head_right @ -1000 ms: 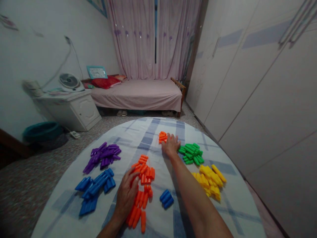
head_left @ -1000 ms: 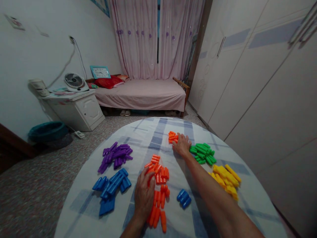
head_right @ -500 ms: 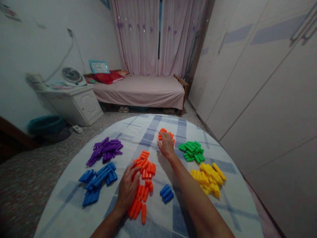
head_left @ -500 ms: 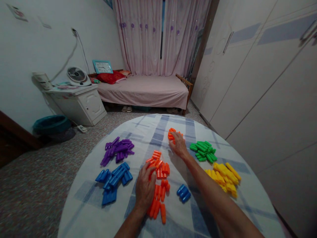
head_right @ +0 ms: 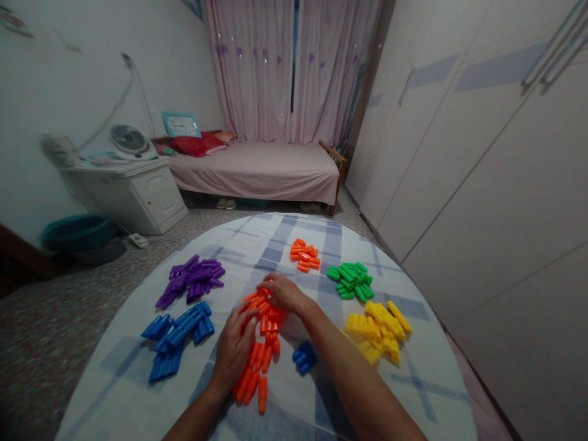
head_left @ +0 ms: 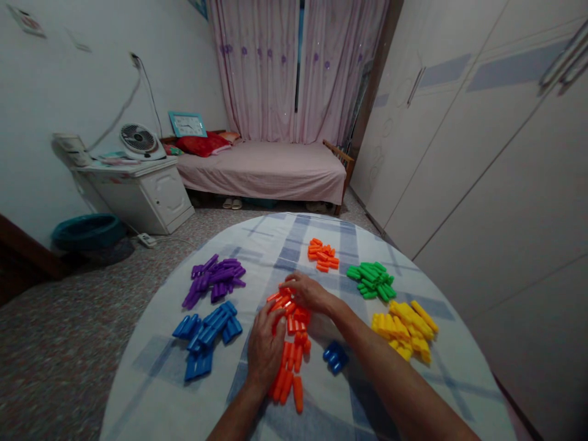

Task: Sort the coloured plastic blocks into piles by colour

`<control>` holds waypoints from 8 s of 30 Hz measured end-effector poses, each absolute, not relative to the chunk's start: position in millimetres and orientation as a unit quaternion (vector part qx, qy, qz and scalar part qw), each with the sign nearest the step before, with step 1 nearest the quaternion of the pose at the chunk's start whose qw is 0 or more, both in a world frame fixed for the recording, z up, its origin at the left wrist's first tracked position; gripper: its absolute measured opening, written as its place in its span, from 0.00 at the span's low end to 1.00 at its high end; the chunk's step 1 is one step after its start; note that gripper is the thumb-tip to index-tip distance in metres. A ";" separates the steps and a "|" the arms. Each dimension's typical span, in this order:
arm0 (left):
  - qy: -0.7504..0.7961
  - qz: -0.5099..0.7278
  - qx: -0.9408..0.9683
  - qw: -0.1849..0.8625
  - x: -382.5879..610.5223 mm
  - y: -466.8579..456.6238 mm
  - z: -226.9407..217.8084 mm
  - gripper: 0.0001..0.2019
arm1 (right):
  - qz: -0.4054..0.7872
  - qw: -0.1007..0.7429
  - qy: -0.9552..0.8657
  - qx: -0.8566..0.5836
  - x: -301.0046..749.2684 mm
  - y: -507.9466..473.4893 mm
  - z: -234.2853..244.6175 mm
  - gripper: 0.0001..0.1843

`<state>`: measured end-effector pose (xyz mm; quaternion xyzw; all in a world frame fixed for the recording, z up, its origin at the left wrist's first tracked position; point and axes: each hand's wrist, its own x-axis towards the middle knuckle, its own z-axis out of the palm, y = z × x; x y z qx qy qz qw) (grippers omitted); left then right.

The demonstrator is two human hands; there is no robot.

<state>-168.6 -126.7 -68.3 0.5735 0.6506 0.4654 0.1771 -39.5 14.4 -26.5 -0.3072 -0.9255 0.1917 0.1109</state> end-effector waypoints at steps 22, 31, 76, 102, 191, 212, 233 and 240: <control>0.643 0.476 0.576 0.167 -167.6 -127.8 -61.7 0.13 | 0.055 0.320 -0.702 -0.634 1.7 67.0 -22.7 0.16; 0.648 0.471 0.573 0.173 -167.7 -127.5 -62.4 0.13 | 0.027 0.229 -0.696 -0.680 11.9 84.3 -32.0 0.14; 0.648 0.446 0.593 0.173 -170.1 -126.8 -66.0 0.13 | 0.253 0.226 -0.814 -0.470 11.1 -40.7 -41.0 0.13; 0.643 0.461 0.582 0.187 -167.8 -127.6 -60.7 0.11 | 0.171 0.364 -0.624 -0.670 38.8 44.1 -65.2 0.27; 0.592 0.616 0.405 0.326 -171.7 -125.3 -60.8 0.22 | 0.267 0.274 -0.849 -0.365 -57.3 -59.2 -27.6 0.18; 0.612 0.588 0.429 0.309 -171.5 -125.4 -56.9 0.19 | 0.025 0.195 -0.800 -0.567 -30.3 26.1 -19.7 0.17; 0.621 0.588 0.425 0.297 -172.4 -123.3 -61.5 0.19 | 0.082 0.175 -0.849 -0.492 -42.7 1.8 -20.4 0.13; 0.625 0.583 0.431 0.291 -172.9 -124.4 -61.5 0.19 | 0.008 0.171 -0.765 -0.621 -16.0 50.9 -8.1 0.14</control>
